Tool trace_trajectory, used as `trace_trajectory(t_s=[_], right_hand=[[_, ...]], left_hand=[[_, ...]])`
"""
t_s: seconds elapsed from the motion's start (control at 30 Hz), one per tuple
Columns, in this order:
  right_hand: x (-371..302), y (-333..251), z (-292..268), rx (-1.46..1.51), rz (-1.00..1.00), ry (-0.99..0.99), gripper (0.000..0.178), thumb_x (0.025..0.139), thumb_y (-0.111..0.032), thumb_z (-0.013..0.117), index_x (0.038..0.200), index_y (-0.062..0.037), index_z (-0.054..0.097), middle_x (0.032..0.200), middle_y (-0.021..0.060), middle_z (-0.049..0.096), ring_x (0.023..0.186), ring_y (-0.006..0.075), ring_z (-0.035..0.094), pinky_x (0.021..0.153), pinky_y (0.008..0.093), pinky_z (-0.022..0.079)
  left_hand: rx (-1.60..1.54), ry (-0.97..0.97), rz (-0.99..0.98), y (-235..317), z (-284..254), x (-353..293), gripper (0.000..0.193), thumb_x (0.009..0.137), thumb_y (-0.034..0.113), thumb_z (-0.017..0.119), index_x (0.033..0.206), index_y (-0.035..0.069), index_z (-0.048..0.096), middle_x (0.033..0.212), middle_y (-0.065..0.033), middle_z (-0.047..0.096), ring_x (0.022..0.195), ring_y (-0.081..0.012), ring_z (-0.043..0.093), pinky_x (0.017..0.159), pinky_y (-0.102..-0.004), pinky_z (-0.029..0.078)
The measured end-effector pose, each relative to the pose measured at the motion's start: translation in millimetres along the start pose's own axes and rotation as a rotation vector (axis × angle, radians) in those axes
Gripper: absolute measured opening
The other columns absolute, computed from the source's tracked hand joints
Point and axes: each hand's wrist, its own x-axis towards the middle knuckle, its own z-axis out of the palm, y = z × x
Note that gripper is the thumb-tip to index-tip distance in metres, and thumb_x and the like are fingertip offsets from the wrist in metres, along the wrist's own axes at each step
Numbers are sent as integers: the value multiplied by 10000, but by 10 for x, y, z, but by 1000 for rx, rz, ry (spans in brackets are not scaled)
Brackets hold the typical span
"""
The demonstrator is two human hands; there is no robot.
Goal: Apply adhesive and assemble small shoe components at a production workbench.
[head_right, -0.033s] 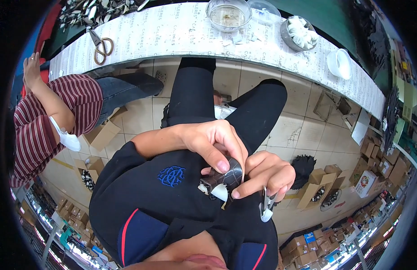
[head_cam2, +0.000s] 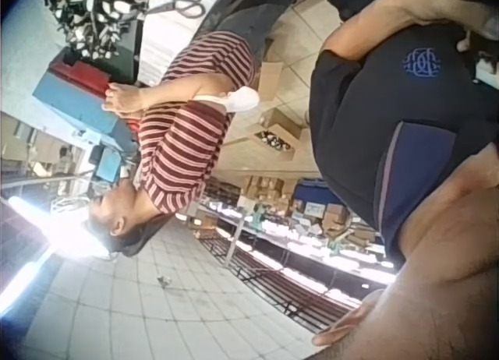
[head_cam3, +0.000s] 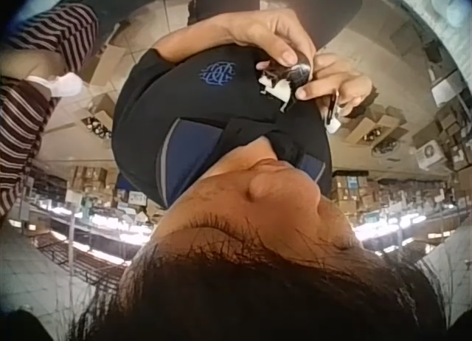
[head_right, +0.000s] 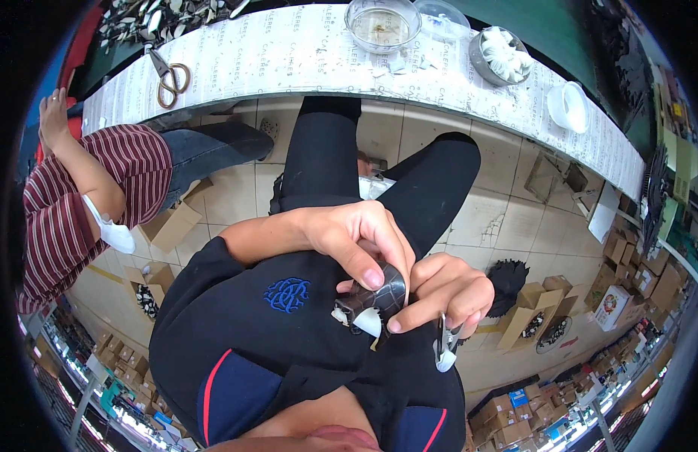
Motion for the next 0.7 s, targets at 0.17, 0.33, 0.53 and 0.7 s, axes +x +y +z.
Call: trace_trajectory(t_s=[0.17, 0.33, 0.53, 0.7], right_hand=[[20, -5, -30, -65, -4, -56, 215, 1045, -199, 227, 909, -98, 359, 692, 202, 681, 364, 129, 468, 470, 290, 401], [-8, 18, -2, 9, -18, -19, 194, 1000, -188, 292, 863, -87, 384, 770, 256, 685, 374, 179, 402, 469, 316, 393], [-52, 24, 30, 9, -13, -1, 191, 989, -179, 293, 849, -91, 388, 782, 257, 688, 373, 175, 383, 493, 318, 390], [-142, 70, 10, 54, -54, -6, 179, 970, -159, 293, 832, -95, 388, 783, 257, 688, 369, 173, 371, 497, 320, 383]], left_hand=[[-4, -12, 1, 1, -6, 14, 238, 855, 41, 651, 1022, -128, 656, 896, -173, 637, 574, -139, 579, 434, -224, 465], [5, -5, -13, 3, 0, 7, 231, 856, 39, 648, 1019, -124, 659, 884, -168, 638, 562, -132, 576, 433, -220, 460], [10, -1, -4, 8, 8, 1, 227, 858, 41, 644, 1015, -123, 660, 876, -163, 639, 560, -129, 576, 432, -216, 456], [28, -13, 8, -2, -5, 11, 236, 865, 59, 643, 1012, -124, 661, 885, -168, 643, 563, -131, 577, 433, -217, 460]])
